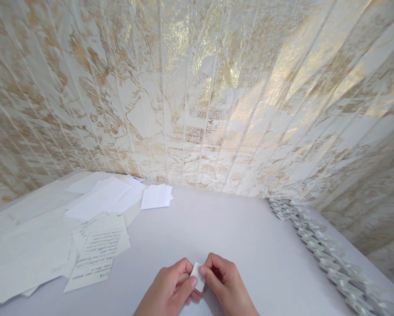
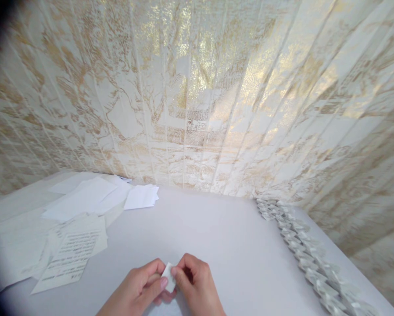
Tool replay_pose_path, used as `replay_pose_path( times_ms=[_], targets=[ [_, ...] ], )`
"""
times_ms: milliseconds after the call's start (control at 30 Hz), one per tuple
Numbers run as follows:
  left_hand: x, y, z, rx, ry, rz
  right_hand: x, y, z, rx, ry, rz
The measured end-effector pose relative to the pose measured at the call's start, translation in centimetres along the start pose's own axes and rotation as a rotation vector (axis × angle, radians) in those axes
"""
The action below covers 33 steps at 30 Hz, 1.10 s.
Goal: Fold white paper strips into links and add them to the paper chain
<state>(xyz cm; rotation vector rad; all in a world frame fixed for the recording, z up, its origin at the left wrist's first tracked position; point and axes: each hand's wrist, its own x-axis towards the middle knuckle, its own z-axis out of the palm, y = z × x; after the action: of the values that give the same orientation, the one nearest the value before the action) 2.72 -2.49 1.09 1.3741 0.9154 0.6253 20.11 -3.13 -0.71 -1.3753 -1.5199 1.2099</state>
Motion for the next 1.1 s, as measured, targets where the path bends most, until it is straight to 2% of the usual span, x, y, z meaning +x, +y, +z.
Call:
replay_pose_path(
  times_ms=[133,300,467,633,767,900,1100],
  targets=[
    [0.0,0.0,0.1,-0.033,0.029,-0.027,0.0,0.2,-0.1,0.003,-0.007,-0.011],
    [0.1,-0.3,0.1,-0.039,0.049,-0.012,0.2,0.2,0.0,0.133,-0.063,0.036],
    [0.0,0.0,0.0,-0.021,0.002,-0.006,0.2,-0.2,0.2,0.226,-0.09,0.019],
    [0.1,-0.1,0.1,-0.066,-0.038,-0.02,0.0,-0.2,0.2,0.253,-0.05,0.049],
    [0.3,-0.6,0.0,-0.101,-0.051,-0.022,0.1,0.0,0.3,0.304,-0.115,0.082],
    [0.3,-0.6,-0.3,-0.108,0.001,-0.015,0.1,0.2,0.5,0.367,-0.158,0.026],
    [0.5,-0.1,-0.7,-0.145,0.033,0.05,0.1,1.8,0.9,0.376,-0.139,-0.042]
  ],
)
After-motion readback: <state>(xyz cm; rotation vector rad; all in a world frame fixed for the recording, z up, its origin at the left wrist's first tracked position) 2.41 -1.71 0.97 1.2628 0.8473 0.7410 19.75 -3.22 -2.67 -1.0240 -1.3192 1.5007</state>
